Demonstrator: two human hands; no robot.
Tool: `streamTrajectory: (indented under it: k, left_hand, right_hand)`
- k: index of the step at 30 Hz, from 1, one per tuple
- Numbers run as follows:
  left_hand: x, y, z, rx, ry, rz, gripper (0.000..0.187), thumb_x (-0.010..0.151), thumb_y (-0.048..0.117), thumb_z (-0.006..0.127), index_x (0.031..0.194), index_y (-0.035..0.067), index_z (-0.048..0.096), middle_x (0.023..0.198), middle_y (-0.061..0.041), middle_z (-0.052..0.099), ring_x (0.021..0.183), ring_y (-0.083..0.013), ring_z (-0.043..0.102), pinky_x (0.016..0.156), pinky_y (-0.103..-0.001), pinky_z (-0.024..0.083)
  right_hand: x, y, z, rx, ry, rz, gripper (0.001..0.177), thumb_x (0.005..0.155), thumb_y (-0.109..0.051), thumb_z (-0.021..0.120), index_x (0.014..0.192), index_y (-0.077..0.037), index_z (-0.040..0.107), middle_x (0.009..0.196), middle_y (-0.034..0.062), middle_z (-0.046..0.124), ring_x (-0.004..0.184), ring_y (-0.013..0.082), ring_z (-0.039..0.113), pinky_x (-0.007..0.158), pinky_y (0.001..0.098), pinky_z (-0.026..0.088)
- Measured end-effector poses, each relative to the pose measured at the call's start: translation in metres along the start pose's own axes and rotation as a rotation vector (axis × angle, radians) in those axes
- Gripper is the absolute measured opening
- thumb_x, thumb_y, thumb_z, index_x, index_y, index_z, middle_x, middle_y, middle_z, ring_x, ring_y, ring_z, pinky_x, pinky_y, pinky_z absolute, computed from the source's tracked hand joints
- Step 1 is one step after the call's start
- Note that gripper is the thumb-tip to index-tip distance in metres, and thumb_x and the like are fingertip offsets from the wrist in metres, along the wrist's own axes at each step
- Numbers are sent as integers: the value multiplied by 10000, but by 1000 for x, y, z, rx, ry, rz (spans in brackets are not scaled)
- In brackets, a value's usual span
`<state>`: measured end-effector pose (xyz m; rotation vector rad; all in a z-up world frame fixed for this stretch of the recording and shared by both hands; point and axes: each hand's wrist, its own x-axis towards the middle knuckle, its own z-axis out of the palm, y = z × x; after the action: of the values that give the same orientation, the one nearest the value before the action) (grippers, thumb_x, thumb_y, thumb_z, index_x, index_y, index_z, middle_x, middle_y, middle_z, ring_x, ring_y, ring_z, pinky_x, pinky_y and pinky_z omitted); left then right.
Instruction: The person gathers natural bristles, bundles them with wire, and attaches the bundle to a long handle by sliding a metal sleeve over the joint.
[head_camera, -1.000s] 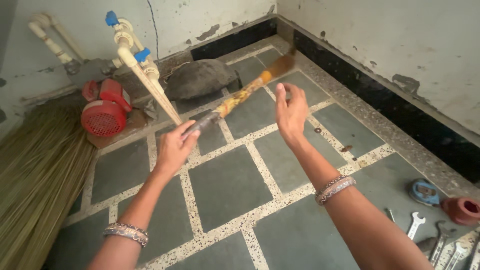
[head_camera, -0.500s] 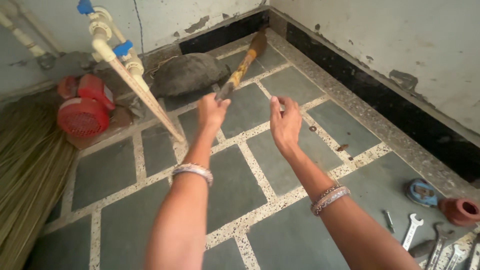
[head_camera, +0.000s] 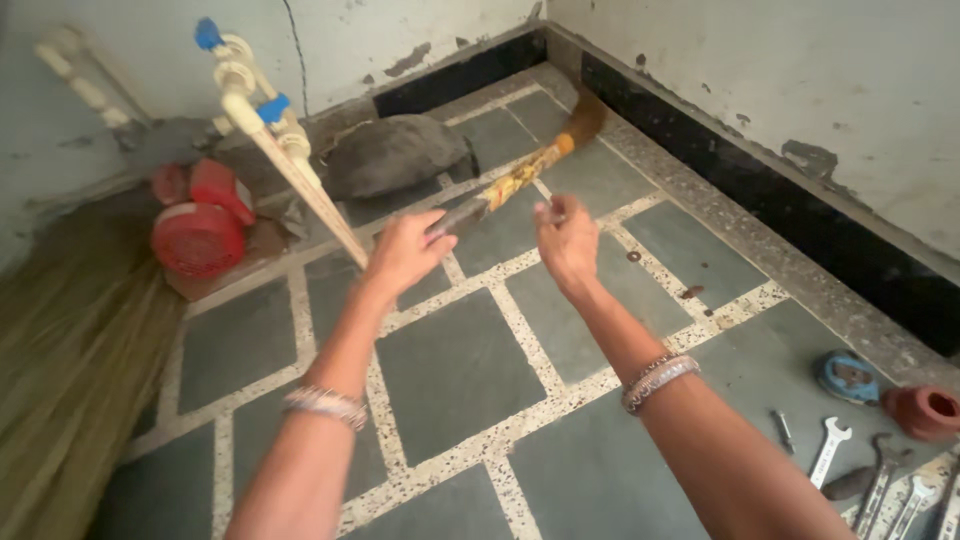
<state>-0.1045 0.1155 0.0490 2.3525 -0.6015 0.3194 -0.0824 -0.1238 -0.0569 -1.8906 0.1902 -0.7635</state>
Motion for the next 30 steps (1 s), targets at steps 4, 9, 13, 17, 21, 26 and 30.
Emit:
streamTrajectory:
  k: [4,9,13,17,21,26,30]
  left_hand:
    - [-42,48,-74,-43,-131,-195,422,865,244,747,1240,52,720,744,-98,720,542,-132,651,547,-298,523]
    - [-89,83,-114,-126,-162,-175,430,866,239,747,1254,56,720,756,2,706,537,-77,599,512,-273,501]
    - [-113,86,-155,-65,-130,-221,457,871,251,734,1299,94,707,740,24,696,533,-65,603,496,-261,494]
    - [-127,70,-162,-47,-96,-255,456,882,254,735,1321,132,716,735,31,682,542,-71,604,499,-268,500]
    - [-120,40,-113,-1,-80,-255,502,866,238,761,1344,124,661,789,2,719,621,-70,658,559,-269,561]
    - [-110,15,-64,-59,-149,-194,443,882,203,764,1295,67,680,757,-91,688,578,-112,663,569,-289,553]
    - [-106,17,-76,-124,-212,-197,505,852,193,768,1336,95,661,751,-12,704,572,-83,643,536,-273,544]
  right_hand:
    - [-3,-16,23,449,-427,431,608,1122,-471,623,900,95,615,794,224,621,633,266,549,553,409,461]
    - [-35,-99,53,771,-381,783,306,966,-334,662,947,-33,609,816,81,662,644,169,643,549,326,610]
    - [-60,-141,71,857,-407,679,278,971,-311,662,958,-35,631,797,69,648,626,153,606,499,310,514]
    - [-64,-142,100,851,-495,717,227,963,-290,658,940,-67,624,791,42,647,646,153,624,548,315,566]
    - [-55,-86,123,790,-565,804,223,938,-280,668,919,-59,642,785,69,657,647,178,638,554,336,554]
    - [-42,-25,115,781,-464,858,243,913,-294,693,953,-62,631,796,76,644,643,195,625,563,359,580]
    - [-50,-42,94,798,-356,933,294,878,-335,683,973,-64,616,784,98,644,630,227,640,539,387,572]
